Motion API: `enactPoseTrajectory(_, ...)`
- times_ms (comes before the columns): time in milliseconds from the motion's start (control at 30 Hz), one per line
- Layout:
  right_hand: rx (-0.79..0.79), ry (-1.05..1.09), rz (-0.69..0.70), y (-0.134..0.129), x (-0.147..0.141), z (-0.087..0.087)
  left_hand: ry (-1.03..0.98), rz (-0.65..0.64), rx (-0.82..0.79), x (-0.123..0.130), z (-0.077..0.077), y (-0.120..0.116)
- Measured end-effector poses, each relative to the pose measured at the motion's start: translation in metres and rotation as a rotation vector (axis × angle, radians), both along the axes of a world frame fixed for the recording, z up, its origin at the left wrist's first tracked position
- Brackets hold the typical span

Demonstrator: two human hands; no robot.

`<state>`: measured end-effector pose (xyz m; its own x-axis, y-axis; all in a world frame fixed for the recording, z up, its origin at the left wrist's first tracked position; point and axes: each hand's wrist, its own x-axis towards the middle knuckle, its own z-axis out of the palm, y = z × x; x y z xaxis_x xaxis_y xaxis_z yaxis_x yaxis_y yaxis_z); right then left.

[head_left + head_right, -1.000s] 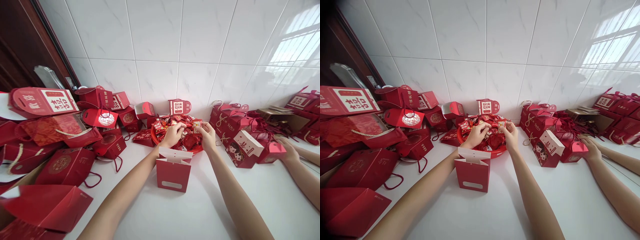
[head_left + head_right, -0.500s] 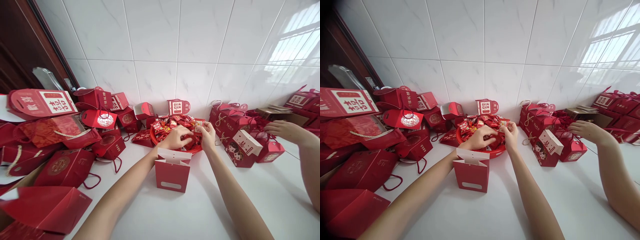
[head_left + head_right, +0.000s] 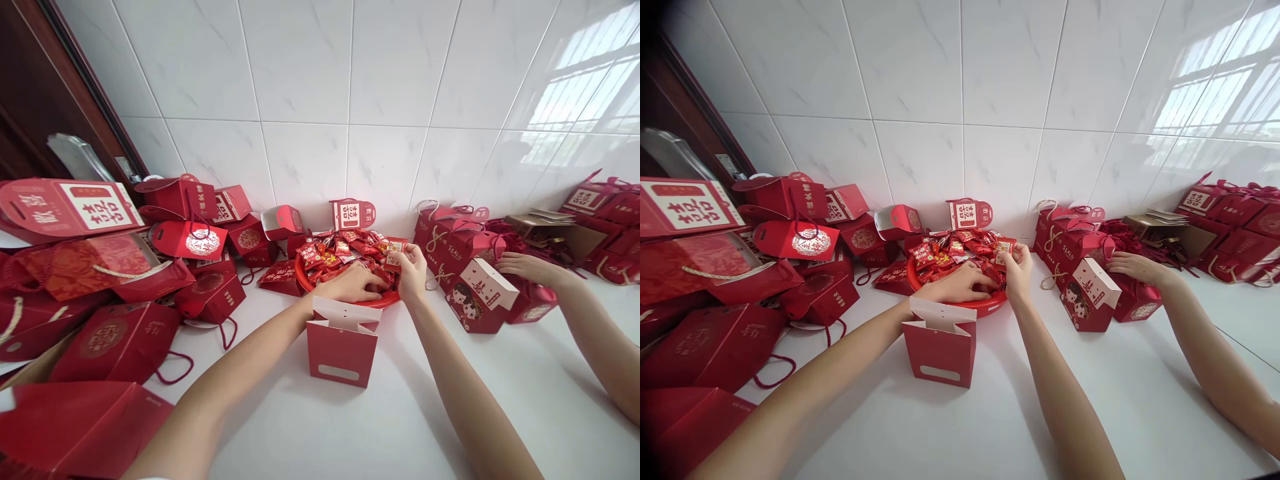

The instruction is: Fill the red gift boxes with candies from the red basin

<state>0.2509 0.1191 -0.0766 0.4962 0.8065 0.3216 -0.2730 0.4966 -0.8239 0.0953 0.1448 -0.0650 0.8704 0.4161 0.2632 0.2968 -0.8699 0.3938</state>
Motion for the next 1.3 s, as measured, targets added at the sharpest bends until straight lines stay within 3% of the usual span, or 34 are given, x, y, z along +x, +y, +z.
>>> enactPoseTrajectory(200, 0.001, -0.021, -0.011, 0.000, 0.001, -0.001, 0.028, -0.037, -0.013, 0.003, 0.001, 0.000)
enactPoseTrajectory(433, -0.007, -0.032, -0.004, -0.002, 0.000, 0.000, -0.341, 0.370, -0.032, 0.002, 0.000, -0.002)
enactPoseTrajectory(767, -0.007, -0.077, 0.009, -0.004, 0.000, -0.001, -0.516, 0.592, -0.036, -0.001, -0.003, 0.004)
enactPoseTrajectory(1067, -0.025, -0.048, 0.015, -0.005, -0.001, 0.002, -0.510, 0.405, 0.147, 0.000, -0.007, 0.005)
enactPoseTrajectory(1300, -0.026, -0.066, -0.014, -0.003, 0.000, -0.001, -0.159, 0.064, 0.149, 0.004, 0.000, -0.003)
